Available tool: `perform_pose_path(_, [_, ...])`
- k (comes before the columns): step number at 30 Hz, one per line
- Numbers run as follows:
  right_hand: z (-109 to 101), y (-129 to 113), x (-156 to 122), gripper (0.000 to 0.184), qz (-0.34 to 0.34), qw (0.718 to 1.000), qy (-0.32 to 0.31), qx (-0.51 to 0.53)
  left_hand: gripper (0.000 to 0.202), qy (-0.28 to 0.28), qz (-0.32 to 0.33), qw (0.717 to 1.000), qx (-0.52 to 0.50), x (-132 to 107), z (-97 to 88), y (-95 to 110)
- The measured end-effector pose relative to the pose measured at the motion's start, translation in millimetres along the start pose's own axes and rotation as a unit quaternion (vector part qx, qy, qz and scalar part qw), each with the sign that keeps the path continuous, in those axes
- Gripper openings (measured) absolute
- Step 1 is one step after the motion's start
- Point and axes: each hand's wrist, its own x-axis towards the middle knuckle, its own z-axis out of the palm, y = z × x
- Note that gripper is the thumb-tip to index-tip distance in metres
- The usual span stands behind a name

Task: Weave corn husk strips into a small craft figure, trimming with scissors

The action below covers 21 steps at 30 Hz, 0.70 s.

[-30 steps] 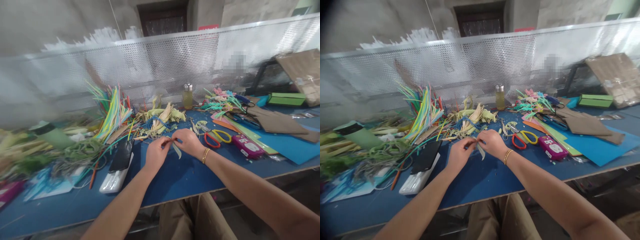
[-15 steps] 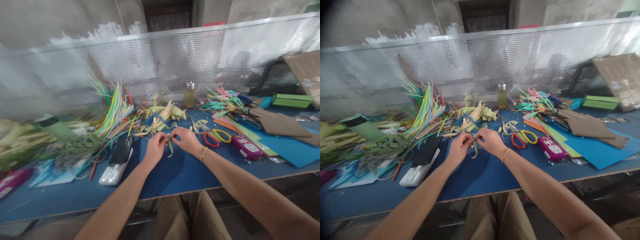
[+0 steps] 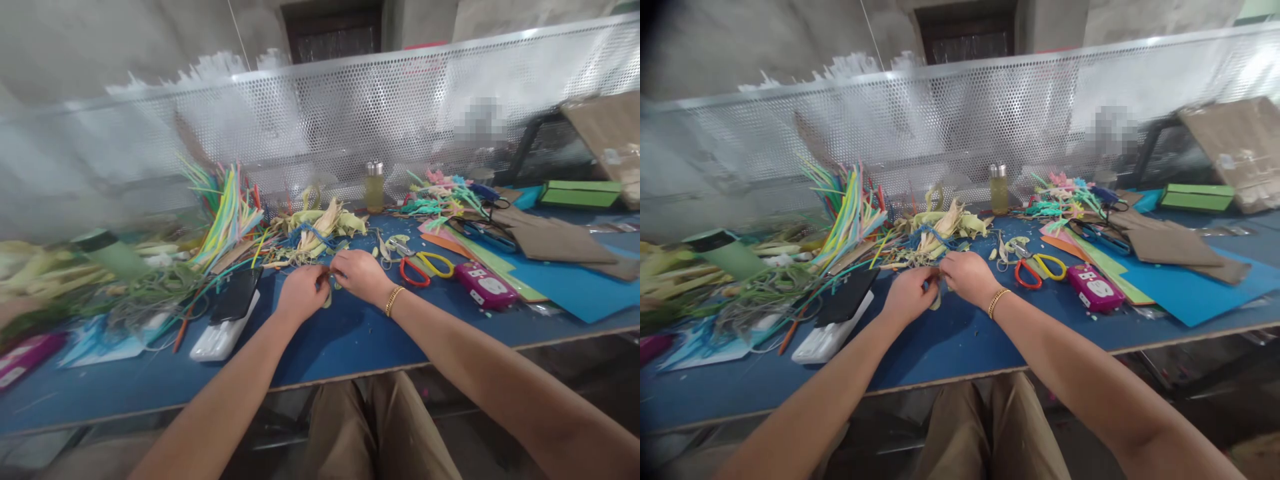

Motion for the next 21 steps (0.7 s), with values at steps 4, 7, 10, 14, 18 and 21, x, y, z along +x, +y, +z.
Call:
perform_pose_path(4, [0,1,-1,0.012,-0.021,1.0,-0.007,-0.017,0.025,-0.025,0.013,0.999,0.021,2,-1.3,-2])
perform_pose_path(7, [3,1,0,0.012,-0.016,1.0,-0.002,0.009,0.024,-0.023,0.002,0.999,0.049,1,-3.0,1])
perform_pose_path(10, [5,0,0,0.011,0.017,0.997,0.022,0.068,0.02,0.029,-0.057,0.998,0.01,0,-3.0,5])
perform_pose_path(14, [7,0,1,0.01,0.079,0.983,0.052,0.16,0.017,0.098,-0.109,0.979,-0.143,0,3.5,0])
perform_pose_path(18, [7,2,0,0.008,0.105,0.978,0.05,0.175,0.014,0.075,-0.135,0.957,-0.245,4,10.8,-10])
perform_pose_path(21, [7,5,0,0.008,0.086,0.982,0.047,0.162,0.008,0.065,-0.073,0.981,-0.168,4,8.4,-10])
